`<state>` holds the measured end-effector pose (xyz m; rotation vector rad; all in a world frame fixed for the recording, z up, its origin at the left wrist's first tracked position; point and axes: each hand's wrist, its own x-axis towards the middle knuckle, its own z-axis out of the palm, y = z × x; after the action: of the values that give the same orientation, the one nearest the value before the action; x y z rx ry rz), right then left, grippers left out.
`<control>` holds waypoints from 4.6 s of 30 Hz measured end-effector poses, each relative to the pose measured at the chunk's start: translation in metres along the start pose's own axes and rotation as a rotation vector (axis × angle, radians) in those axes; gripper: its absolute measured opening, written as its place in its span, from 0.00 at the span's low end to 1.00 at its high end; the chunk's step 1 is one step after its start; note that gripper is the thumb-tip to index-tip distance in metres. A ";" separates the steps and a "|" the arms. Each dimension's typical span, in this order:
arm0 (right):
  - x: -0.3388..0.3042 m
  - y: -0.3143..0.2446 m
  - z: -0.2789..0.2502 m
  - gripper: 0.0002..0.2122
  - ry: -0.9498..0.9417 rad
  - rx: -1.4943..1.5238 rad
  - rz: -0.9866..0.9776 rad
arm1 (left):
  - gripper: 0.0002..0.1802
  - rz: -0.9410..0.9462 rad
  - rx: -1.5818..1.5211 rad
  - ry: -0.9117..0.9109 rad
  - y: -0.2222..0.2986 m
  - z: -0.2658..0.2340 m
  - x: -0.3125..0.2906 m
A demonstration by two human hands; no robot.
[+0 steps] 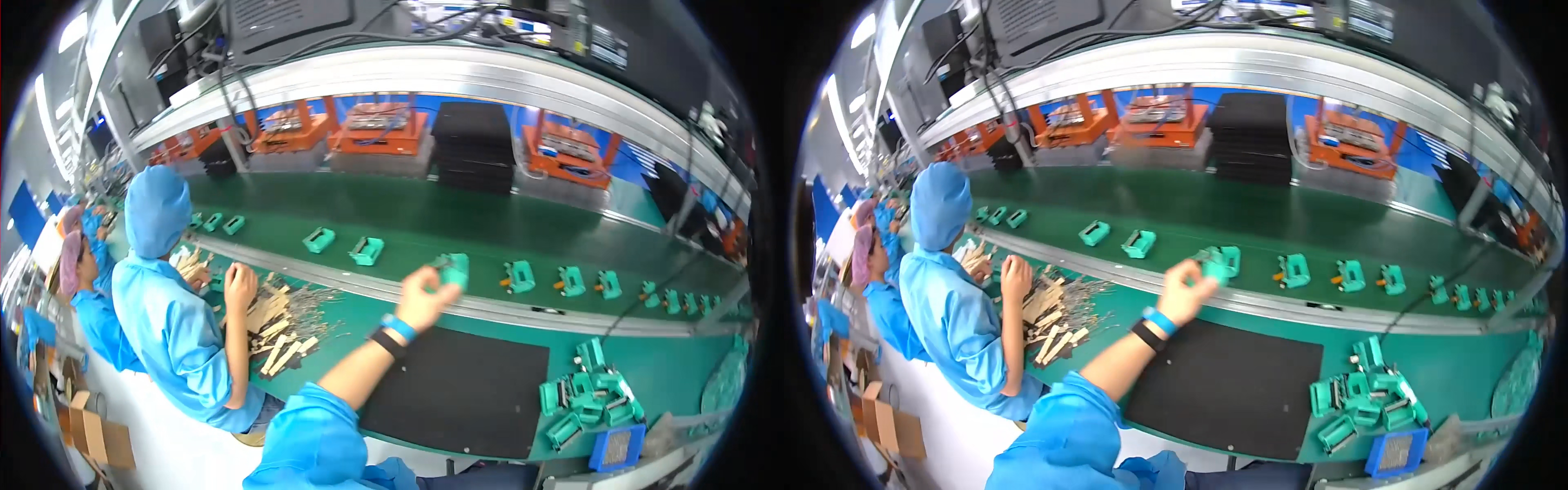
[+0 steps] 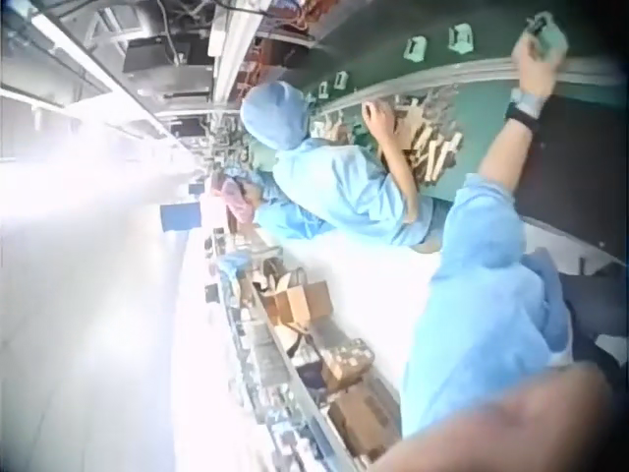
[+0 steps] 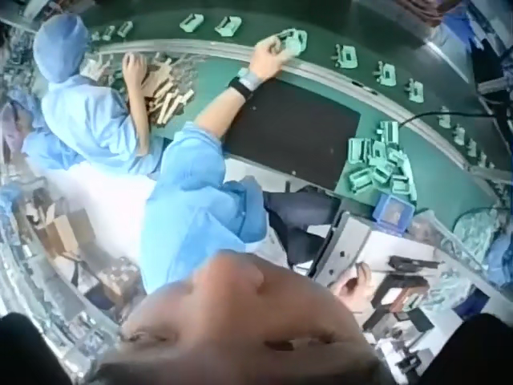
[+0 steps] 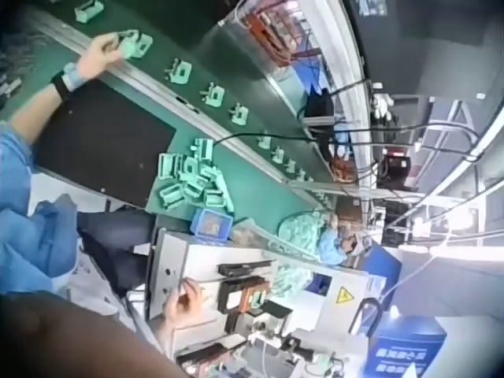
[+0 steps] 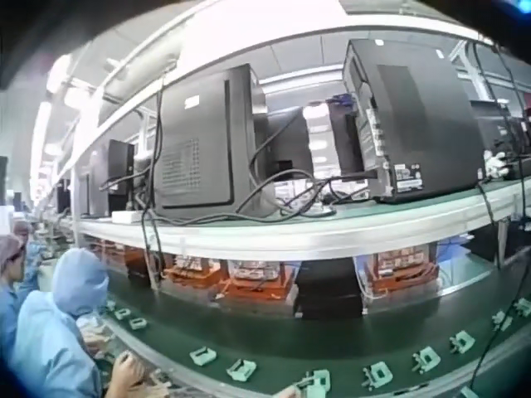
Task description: Placing green plastic components into a processing machine on an assembly line.
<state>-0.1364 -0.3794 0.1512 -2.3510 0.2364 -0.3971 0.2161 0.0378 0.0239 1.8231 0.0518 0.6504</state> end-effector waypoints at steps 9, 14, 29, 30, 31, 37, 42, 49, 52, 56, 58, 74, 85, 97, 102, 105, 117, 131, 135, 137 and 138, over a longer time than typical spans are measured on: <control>0.089 0.001 0.156 0.08 -0.198 0.283 -0.102 | 0.20 0.227 -0.414 -0.296 0.053 0.115 -0.088; 0.116 -0.012 0.199 0.08 -0.160 0.237 -0.220 | 0.29 0.389 -0.367 -0.265 0.051 0.120 -0.091; 0.128 0.002 0.230 0.08 -0.165 0.119 -0.251 | 0.33 0.259 -0.406 -0.421 0.049 0.134 -0.100; 0.129 0.003 0.230 0.08 -0.169 0.125 -0.254 | 0.32 0.263 -0.397 -0.420 0.049 0.132 -0.100; 0.128 0.003 0.230 0.08 -0.168 0.159 -0.241 | 0.32 0.268 -0.391 -0.423 0.050 0.130 -0.102; 0.114 0.031 0.235 0.16 -0.071 0.396 -0.048 | 0.30 0.322 -0.365 -0.427 0.052 0.131 -0.100; 0.118 0.029 0.232 0.17 -0.064 0.514 -0.094 | 0.28 0.433 -0.351 -0.426 0.051 0.127 -0.099; 0.121 0.041 0.231 0.21 -0.020 0.880 0.052 | 0.29 0.552 -0.252 -0.406 0.075 0.116 -0.115; 0.115 0.026 0.212 0.25 -0.052 0.892 0.078 | 0.30 0.695 -0.217 -0.488 0.109 0.092 -0.131; 0.104 0.015 0.191 0.21 -0.307 1.178 0.143 | 0.29 0.855 -0.155 -0.461 0.147 0.064 -0.161; 0.094 0.022 0.179 0.19 -0.332 1.043 0.165 | 0.28 0.833 -0.166 -0.502 0.156 0.051 -0.179; -0.013 0.057 0.070 0.08 0.190 0.483 -0.120 | 0.25 0.838 -0.327 -0.639 0.211 0.031 -0.237; -0.104 0.041 -0.010 0.09 0.276 0.590 -0.110 | 0.28 0.861 -0.368 -1.075 0.284 0.137 -0.263; -0.135 0.048 -0.087 0.06 0.902 0.319 -0.136 | 0.12 0.956 -0.194 -1.252 0.356 0.274 -0.304; -0.040 0.064 -0.137 0.06 0.857 0.173 0.004 | 0.11 0.469 -0.475 -1.274 0.363 0.225 -0.260; 0.017 0.074 -0.136 0.09 0.543 -0.119 0.091 | 0.10 0.247 -0.565 -1.163 0.317 0.192 -0.209; 0.040 0.068 -0.135 0.10 0.124 -0.538 0.168 | 0.10 -0.163 -0.029 -0.154 0.036 0.022 -0.001; -0.025 0.057 -0.099 0.20 0.466 -0.638 0.014 | 0.23 -0.419 0.765 0.337 -0.126 -0.118 0.077; -0.029 0.039 -0.084 0.20 0.548 -0.597 0.141 | 0.28 -0.199 0.686 0.247 -0.064 -0.079 0.051; -0.027 0.029 -0.080 0.21 0.571 -0.642 0.111 | 0.29 -0.205 0.765 0.119 -0.062 -0.068 0.043; -0.027 0.023 -0.078 0.21 0.573 -0.653 0.128 | 0.29 -0.231 0.803 0.053 -0.062 -0.066 0.043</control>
<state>-0.1902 -0.4380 0.1826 -2.7643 0.8958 -1.0563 0.2395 0.1315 -0.0006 2.5103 0.6257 0.5473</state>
